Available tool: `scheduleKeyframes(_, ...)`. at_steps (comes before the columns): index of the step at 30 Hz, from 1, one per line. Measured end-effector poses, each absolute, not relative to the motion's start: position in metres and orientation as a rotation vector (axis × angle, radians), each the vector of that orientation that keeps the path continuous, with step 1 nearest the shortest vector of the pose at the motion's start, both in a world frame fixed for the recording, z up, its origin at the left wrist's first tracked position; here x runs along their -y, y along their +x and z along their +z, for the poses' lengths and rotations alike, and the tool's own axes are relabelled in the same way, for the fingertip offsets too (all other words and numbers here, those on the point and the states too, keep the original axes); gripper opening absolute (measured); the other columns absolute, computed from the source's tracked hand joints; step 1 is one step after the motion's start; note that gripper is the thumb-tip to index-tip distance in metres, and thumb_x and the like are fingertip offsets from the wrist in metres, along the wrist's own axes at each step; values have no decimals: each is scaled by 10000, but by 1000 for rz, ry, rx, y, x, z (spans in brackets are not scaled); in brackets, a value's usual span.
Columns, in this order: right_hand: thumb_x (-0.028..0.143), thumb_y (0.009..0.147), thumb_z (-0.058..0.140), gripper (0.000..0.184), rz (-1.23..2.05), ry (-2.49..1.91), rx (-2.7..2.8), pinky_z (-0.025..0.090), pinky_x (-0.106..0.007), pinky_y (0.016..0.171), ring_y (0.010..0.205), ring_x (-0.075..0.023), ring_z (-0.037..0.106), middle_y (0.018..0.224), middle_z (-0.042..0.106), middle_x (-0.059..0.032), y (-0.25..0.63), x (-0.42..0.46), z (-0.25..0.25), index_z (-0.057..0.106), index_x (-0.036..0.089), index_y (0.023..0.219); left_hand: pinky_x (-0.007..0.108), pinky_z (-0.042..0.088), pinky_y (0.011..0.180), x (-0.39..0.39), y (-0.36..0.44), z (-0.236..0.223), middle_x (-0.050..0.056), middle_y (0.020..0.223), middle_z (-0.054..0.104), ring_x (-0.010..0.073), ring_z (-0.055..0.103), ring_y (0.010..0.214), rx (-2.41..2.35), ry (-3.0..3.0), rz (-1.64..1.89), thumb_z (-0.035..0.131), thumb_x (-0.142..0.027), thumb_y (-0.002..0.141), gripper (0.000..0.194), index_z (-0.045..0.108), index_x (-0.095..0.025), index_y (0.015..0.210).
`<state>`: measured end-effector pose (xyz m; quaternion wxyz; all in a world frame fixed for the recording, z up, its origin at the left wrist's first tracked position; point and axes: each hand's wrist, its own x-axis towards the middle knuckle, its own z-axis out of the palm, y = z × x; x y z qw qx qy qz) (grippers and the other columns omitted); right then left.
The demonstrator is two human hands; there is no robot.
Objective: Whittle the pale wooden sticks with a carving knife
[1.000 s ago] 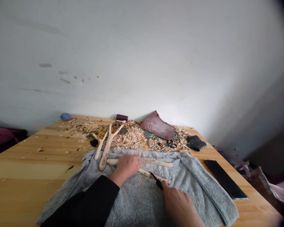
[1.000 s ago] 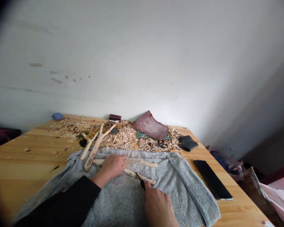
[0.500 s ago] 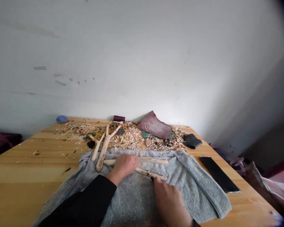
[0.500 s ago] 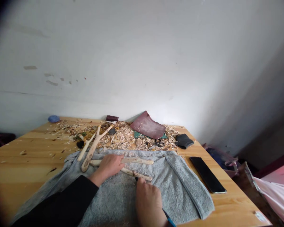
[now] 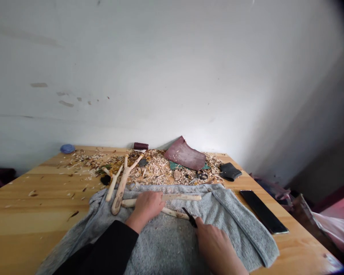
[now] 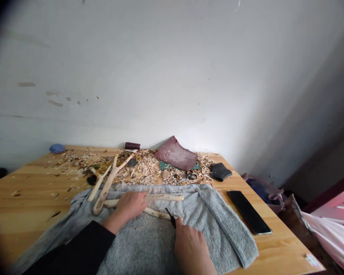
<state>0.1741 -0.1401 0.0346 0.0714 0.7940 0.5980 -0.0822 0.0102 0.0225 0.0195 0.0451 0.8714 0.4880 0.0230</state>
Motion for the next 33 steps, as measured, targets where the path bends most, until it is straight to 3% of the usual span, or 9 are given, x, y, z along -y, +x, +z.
scheduleKeyframes(7,88,948,319,414,-452,2382,-1844,503,-314,708,920,-263,733,951,756,-148,173,139,34,562,157,1276,377,497,757,-21,10,21,128,906,761,302,717,890,-1501,2663,75,465,-295,857,281,720,-206,931)
scheduleKeyframes(25,130,960,383,314,-281,2286,-1923,463,-280,637,852,-262,740,903,760,-102,174,139,39,623,209,1146,372,487,741,-15,8,22,111,913,755,296,715,874,-1499,2670,56,482,-317,878,238,687,-213,938)
scheduleKeyframes(33,-22,889,338,466,-213,2250,-1898,516,-307,666,859,-254,738,936,750,-111,167,139,50,635,195,1175,370,489,751,-12,5,23,116,918,751,288,709,880,-1485,2697,42,489,-325,886,244,681,-202,972)
